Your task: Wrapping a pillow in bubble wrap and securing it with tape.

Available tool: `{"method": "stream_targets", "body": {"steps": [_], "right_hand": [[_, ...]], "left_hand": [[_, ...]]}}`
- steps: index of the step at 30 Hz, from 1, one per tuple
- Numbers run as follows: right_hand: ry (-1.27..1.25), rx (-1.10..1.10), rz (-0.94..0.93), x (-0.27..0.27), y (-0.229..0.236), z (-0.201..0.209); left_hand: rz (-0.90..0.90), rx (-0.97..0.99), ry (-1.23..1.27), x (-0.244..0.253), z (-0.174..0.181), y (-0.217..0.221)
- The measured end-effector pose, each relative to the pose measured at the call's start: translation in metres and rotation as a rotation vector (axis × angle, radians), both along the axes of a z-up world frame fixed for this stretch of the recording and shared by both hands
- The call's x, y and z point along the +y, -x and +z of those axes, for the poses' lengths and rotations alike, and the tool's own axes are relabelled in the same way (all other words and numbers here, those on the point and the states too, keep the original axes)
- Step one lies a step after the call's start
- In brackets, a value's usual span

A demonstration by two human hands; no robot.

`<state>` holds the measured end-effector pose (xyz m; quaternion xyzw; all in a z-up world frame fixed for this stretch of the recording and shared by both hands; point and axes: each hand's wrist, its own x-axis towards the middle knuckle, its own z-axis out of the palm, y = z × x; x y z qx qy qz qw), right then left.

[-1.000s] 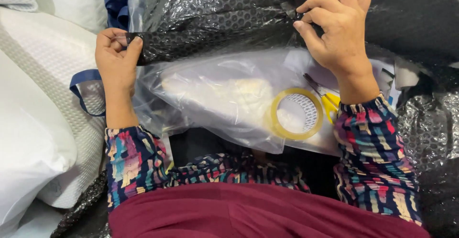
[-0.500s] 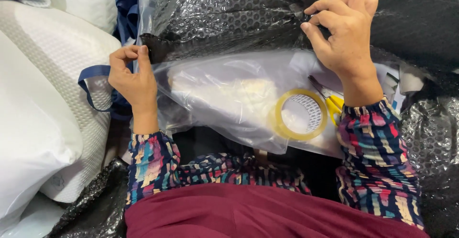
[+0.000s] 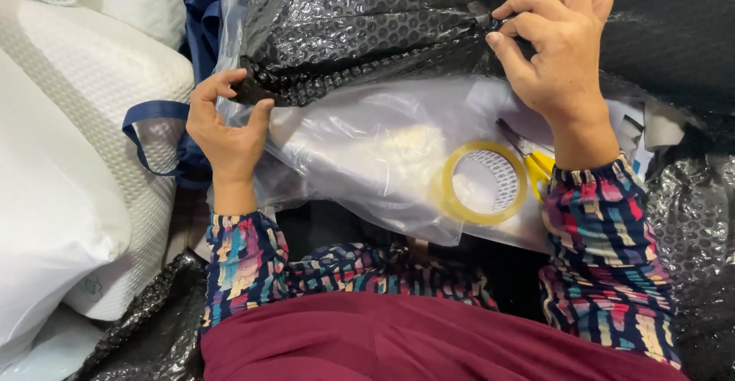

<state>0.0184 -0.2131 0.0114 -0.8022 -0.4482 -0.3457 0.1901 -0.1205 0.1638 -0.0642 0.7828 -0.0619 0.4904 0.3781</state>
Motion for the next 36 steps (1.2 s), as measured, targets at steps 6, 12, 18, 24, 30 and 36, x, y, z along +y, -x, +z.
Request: {"method": "stream_targets", "body": {"steps": [6, 12, 18, 24, 30, 36], "right_hand": [[0.0, 0.005, 0.0, 0.0, 0.0, 0.0], [0.007, 0.001, 0.002, -0.001, -0.002, -0.001], [0.007, 0.018, 0.004, -0.001, 0.0, 0.001], [0.009, 0.011, 0.004, -0.001, -0.001, 0.0], [0.021, 0.002, -0.002, 0.0, 0.002, 0.003], [0.021, -0.081, -0.025, 0.0, -0.002, -0.001]], "left_hand": [[-0.186, -0.017, 0.237, 0.007, -0.011, -0.003], [-0.079, 0.046, 0.235, 0.012, -0.016, -0.009], [-0.061, 0.096, 0.192, 0.013, -0.007, -0.011], [-0.039, 0.088, 0.114, 0.014, 0.004, -0.027], [0.027, 0.064, -0.002, 0.014, 0.014, -0.025], [-0.441, 0.163, 0.518, 0.05, -0.002, -0.054]]}}
